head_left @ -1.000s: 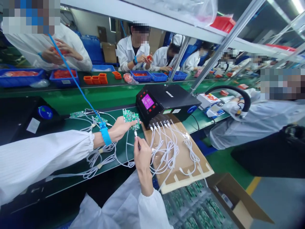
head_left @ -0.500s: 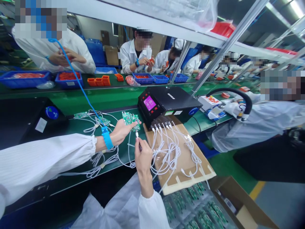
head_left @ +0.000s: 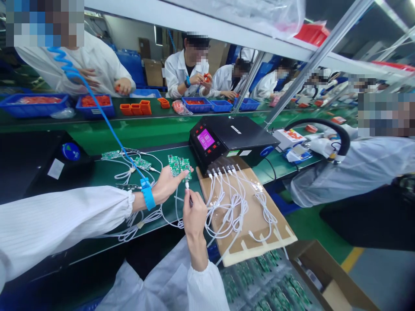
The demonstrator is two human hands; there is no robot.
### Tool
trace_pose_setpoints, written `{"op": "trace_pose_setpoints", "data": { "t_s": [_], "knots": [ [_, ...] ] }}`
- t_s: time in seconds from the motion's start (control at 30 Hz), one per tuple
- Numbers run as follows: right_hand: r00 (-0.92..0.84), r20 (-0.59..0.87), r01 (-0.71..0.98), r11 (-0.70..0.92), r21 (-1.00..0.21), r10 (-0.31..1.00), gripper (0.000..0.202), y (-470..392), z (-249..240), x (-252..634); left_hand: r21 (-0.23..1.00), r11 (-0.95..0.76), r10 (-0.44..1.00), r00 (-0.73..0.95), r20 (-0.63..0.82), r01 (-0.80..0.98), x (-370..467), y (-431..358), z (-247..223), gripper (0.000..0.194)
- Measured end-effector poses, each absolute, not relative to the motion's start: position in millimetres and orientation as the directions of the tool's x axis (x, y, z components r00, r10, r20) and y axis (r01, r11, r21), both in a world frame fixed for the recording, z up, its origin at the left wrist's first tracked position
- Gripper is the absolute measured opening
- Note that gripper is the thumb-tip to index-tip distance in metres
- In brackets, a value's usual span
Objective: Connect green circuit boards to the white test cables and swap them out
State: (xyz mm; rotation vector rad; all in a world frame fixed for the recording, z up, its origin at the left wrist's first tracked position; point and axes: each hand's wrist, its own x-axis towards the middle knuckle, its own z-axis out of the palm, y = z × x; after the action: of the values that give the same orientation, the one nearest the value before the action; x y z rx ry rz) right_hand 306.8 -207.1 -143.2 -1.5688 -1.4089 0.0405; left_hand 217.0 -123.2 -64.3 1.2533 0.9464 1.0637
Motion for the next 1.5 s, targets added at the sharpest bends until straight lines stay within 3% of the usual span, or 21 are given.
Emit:
{"op": "trace_pose_setpoints", "data": {
  "t_s": [0.33,0.47,0.6,0.83,1.07,1.23,1.4,1.5],
  "knots": [
    [0.344,0.423,0.615,0.139,-0.776,0.839,0.037,-213.2,-145.7,310.6,0.997,0.051,0.965,0.260,-0.033,-0.062,218.1,-118.7,-64.9,0.050],
    [0.290,0.417,0.559,0.202,-0.804,0.861,0.048,-222.1,-144.8,314.3,0.993,0.090,0.962,0.267,-0.065,-0.079,219.5,-117.2,-55.8,0.054],
    [0.271,0.486,0.565,0.271,-0.780,0.831,0.033,-225.7,-144.9,317.9,0.980,0.160,0.949,0.292,-0.120,-0.119,221.8,-118.2,-49.6,0.057],
    [0.409,0.534,0.528,0.285,-0.800,0.740,0.024,-226.5,-143.5,322.2,0.984,0.127,0.945,0.318,-0.083,-0.122,222.3,-119.3,-52.2,0.058],
    [0.610,0.363,0.333,0.187,-0.924,0.705,0.031,-210.3,-120.6,338.9,0.988,0.138,0.911,0.399,-0.099,-0.071,225.8,-125.7,-60.3,0.057],
    [0.592,0.336,0.224,0.250,-0.942,0.732,0.032,-191.1,-106.3,348.8,0.984,0.166,0.903,0.411,-0.125,-0.064,236.8,-134.2,-55.7,0.052],
    [0.611,0.321,0.193,0.257,-0.947,0.724,0.033,-190.0,-101.3,347.6,0.954,0.291,0.899,0.361,-0.248,-0.067,246.2,-138.6,-48.2,0.053],
    [0.625,0.298,0.152,0.262,-0.953,0.721,0.035,-192.6,-99.5,346.2,0.961,0.265,0.885,0.415,-0.210,-0.079,248.9,-139.9,-47.9,0.050]
  ]
}}
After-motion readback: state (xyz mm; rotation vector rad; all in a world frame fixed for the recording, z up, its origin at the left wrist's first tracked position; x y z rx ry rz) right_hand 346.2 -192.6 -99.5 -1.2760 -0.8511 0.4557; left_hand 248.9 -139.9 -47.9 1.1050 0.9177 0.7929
